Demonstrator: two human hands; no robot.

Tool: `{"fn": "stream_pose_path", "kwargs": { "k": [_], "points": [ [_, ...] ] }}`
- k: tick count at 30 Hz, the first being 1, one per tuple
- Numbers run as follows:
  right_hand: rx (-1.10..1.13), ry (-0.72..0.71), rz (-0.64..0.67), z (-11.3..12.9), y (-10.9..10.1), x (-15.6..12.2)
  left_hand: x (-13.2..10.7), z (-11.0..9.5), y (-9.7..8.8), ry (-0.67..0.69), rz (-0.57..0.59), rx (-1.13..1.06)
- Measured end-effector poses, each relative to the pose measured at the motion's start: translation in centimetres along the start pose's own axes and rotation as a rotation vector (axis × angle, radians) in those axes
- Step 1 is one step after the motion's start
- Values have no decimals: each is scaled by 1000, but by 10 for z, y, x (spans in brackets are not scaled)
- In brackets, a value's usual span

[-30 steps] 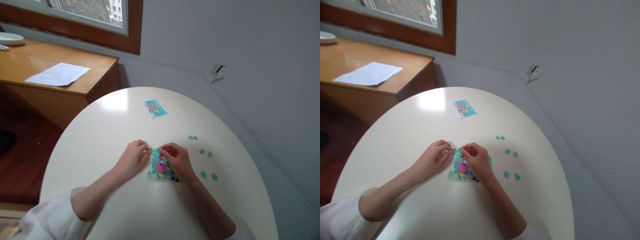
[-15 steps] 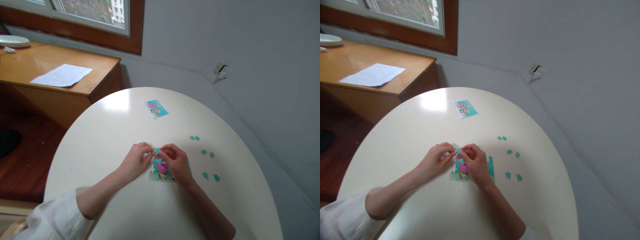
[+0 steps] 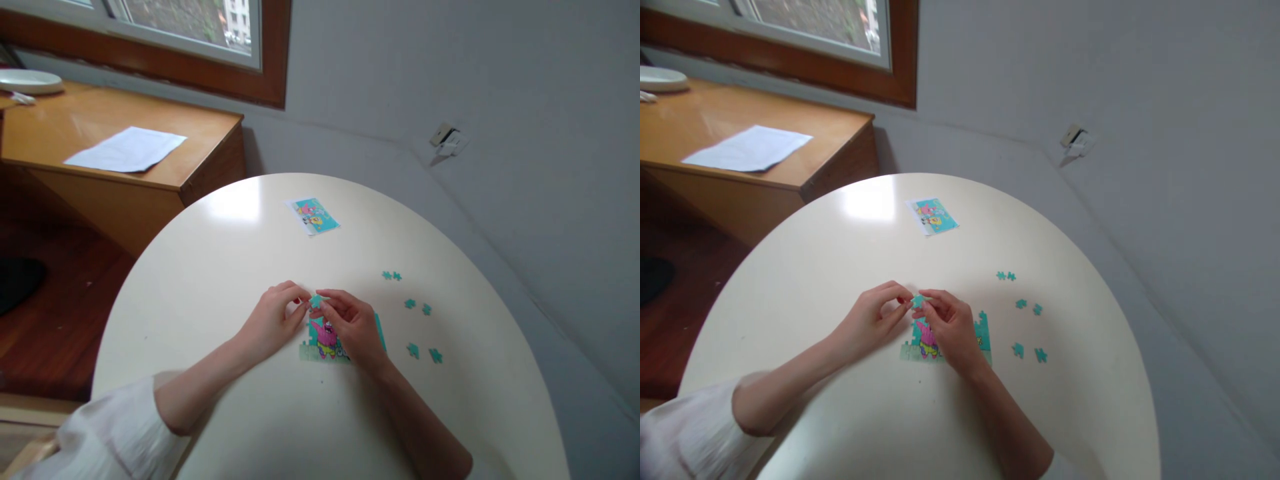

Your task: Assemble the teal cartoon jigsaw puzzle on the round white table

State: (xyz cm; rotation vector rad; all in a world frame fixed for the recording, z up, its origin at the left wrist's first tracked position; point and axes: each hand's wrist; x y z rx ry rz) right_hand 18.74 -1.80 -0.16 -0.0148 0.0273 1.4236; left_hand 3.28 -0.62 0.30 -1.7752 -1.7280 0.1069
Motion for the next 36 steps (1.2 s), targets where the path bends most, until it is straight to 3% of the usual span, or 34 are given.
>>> {"fn": "stream_pose_path", "kwargs": {
  "k": [11, 20, 36],
  "points": [
    [26, 68, -16, 1, 1, -1, 1, -1, 1, -164, 47, -178],
    [-43, 126, 52, 1, 2, -4, 4, 4, 4, -297, 56, -301],
    [-146, -70, -107, 3, -9, 2, 3, 9, 3, -231, -6, -117]
  ]
}}
Point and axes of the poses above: each hand's wrist, its own x-axis towards the middle knuckle, its own y-axis out of the palm, z = x × y, and after that the axes turned 13 degrees about -z, right-handed
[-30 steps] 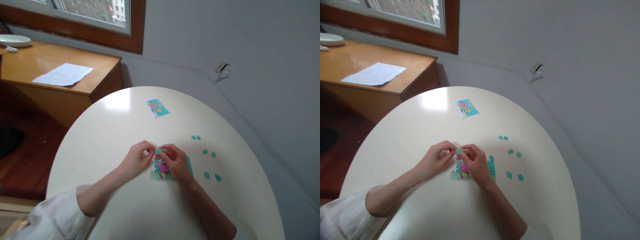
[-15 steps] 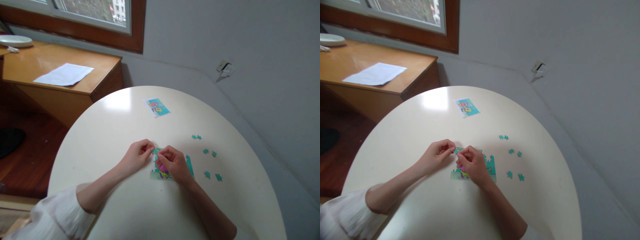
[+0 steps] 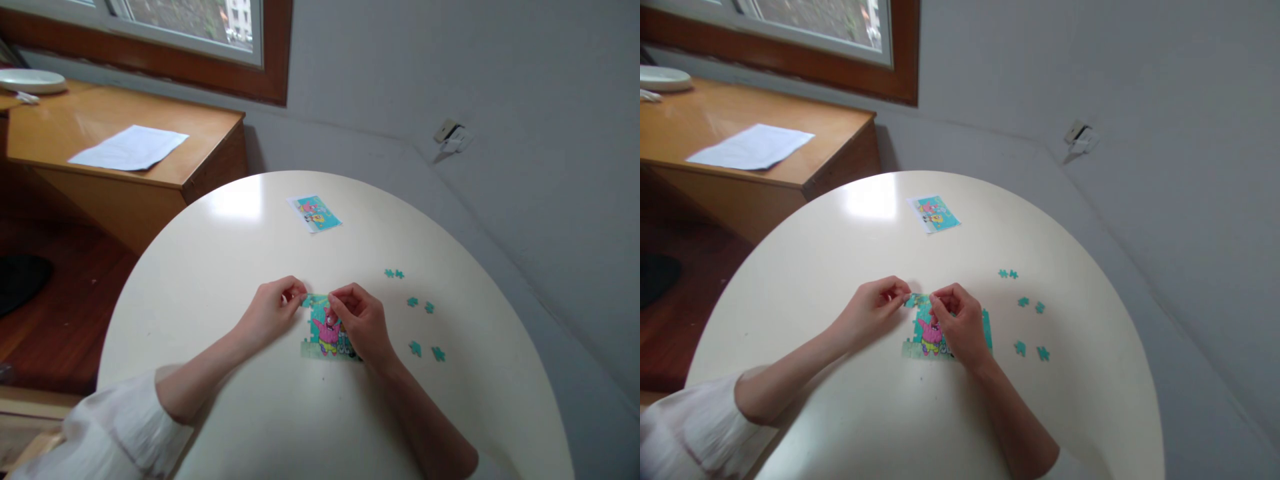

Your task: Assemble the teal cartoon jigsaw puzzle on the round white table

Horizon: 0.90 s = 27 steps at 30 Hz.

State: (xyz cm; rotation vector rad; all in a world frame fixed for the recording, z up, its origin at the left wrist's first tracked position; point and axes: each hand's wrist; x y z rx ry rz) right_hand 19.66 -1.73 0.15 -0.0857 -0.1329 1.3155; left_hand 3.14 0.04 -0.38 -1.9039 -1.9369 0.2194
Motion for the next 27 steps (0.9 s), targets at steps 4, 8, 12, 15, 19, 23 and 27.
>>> {"fn": "stream_pose_path", "kwargs": {
  "k": [4, 8, 12, 15, 19, 23, 27],
  "points": [
    [-23, -25, -53, 2, -4, 3, 2, 1, -2, 21, -42, 59],
    [-18, -42, -80, 1, -8, 5, 5, 2, -5, 22, -76, 95],
    [-14, -36, -79, -1, -9, 6, 6, 4, -7, 34, -100, 111],
    [-18, -31, -76, -3, -8, 6, 5, 4, -7, 37, -109, 120],
    [-19, -36, -88, -3, -8, 6, 5, 2, -7, 40, -105, 120],
    [-14, -29, -93, -1, -9, 6, 4, 0, -5, 33, -68, 106],
    [-4, -17, -105, 2, -9, 7, 2, 0, -3, -6, 10, 95]
  ]
}}
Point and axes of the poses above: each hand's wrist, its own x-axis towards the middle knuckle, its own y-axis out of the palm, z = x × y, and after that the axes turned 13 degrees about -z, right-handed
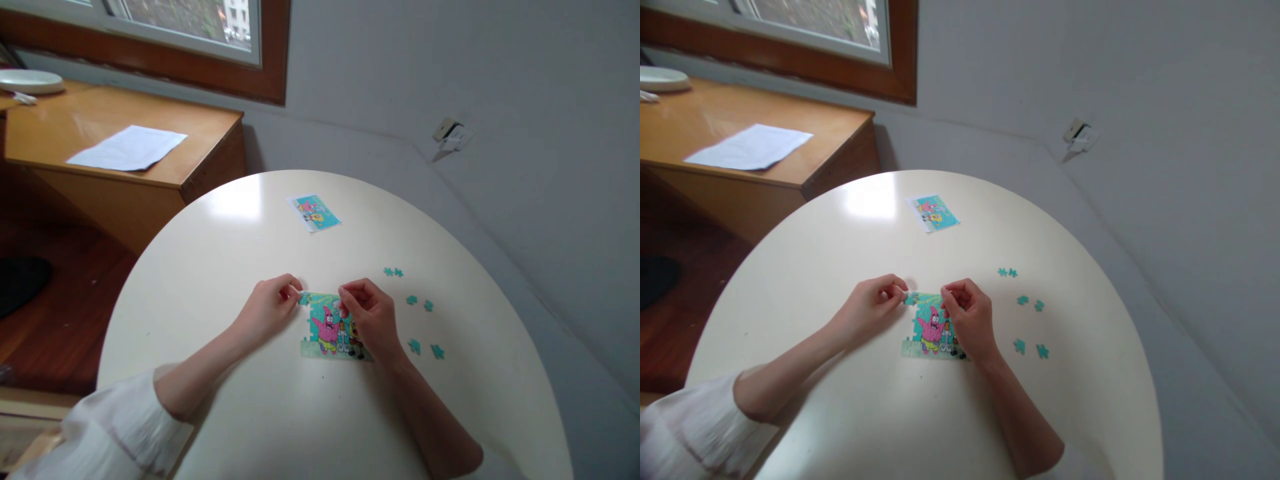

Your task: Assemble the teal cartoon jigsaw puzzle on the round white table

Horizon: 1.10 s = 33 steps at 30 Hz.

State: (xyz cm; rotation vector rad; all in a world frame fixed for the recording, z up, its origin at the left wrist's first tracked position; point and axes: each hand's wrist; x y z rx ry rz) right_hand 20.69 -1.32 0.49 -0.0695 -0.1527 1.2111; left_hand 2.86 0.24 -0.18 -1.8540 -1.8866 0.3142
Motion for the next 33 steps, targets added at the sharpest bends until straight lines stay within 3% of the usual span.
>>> {"fn": "stream_pose_path", "kwargs": {
  "k": [13, 21, 28, 33],
  "points": [
    [4, -23, -30, 0, -4, 2, -1, 3, 0, -1, 64, -7],
    [-25, -46, 22, -6, -3, 0, 0, 6, 1, -24, 77, -20],
    [-317, -334, 140, -7, 2, -12, 0, -1, 3, -89, 71, -173],
    [-290, -366, 197, -9, 8, -21, -1, -3, 5, -178, 145, -338]
  ]
}}
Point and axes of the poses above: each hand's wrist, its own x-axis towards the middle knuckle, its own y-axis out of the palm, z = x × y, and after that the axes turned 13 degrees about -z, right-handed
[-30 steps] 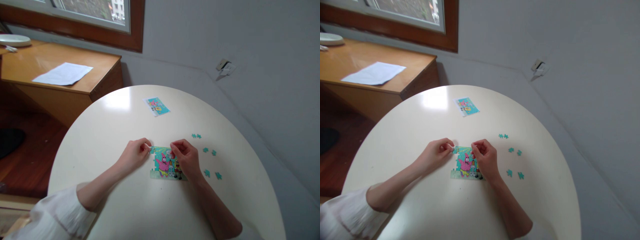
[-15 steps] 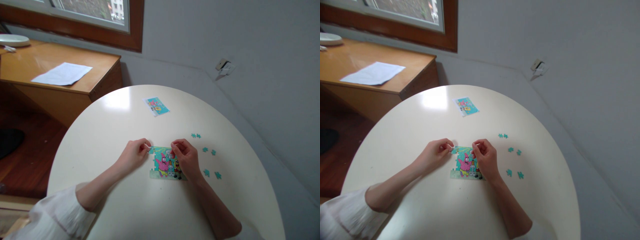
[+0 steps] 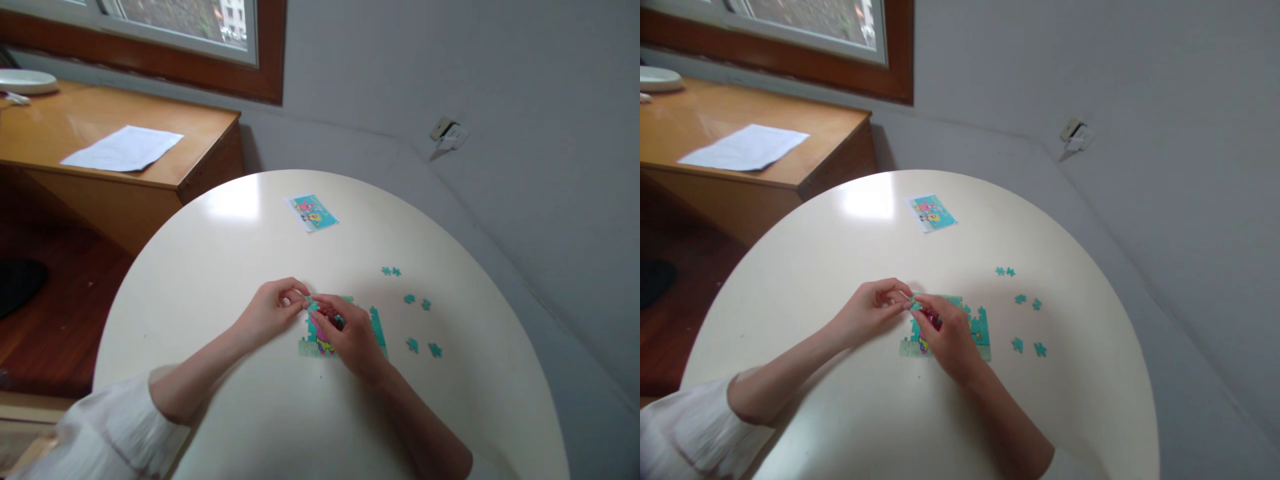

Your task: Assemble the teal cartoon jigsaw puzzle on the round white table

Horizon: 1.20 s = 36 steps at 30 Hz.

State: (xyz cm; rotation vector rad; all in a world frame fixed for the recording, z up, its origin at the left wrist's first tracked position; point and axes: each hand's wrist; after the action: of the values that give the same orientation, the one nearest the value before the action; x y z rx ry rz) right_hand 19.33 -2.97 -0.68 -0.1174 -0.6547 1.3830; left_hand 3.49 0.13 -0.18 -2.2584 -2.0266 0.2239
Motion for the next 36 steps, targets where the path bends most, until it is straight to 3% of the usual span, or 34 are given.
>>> {"fn": "stream_pose_path", "kwargs": {
  "k": [6, 11, 14, 19, 36],
  "points": [
    [117, 117, -43, 0, -7, 7, -1, -2, -1, -18, 10, -14],
    [174, 236, -279, -12, -45, 25, -1, -4, -2, -1, -16, 38],
    [209, 331, -342, -28, -64, 27, -1, -6, -1, 11, -18, 49],
    [243, 409, -290, -44, -68, 21, -1, -7, -1, 5, -46, 31],
    [75, 332, -216, -53, -70, 20, -1, -7, -2, 31, -51, 92]
  ]
}}
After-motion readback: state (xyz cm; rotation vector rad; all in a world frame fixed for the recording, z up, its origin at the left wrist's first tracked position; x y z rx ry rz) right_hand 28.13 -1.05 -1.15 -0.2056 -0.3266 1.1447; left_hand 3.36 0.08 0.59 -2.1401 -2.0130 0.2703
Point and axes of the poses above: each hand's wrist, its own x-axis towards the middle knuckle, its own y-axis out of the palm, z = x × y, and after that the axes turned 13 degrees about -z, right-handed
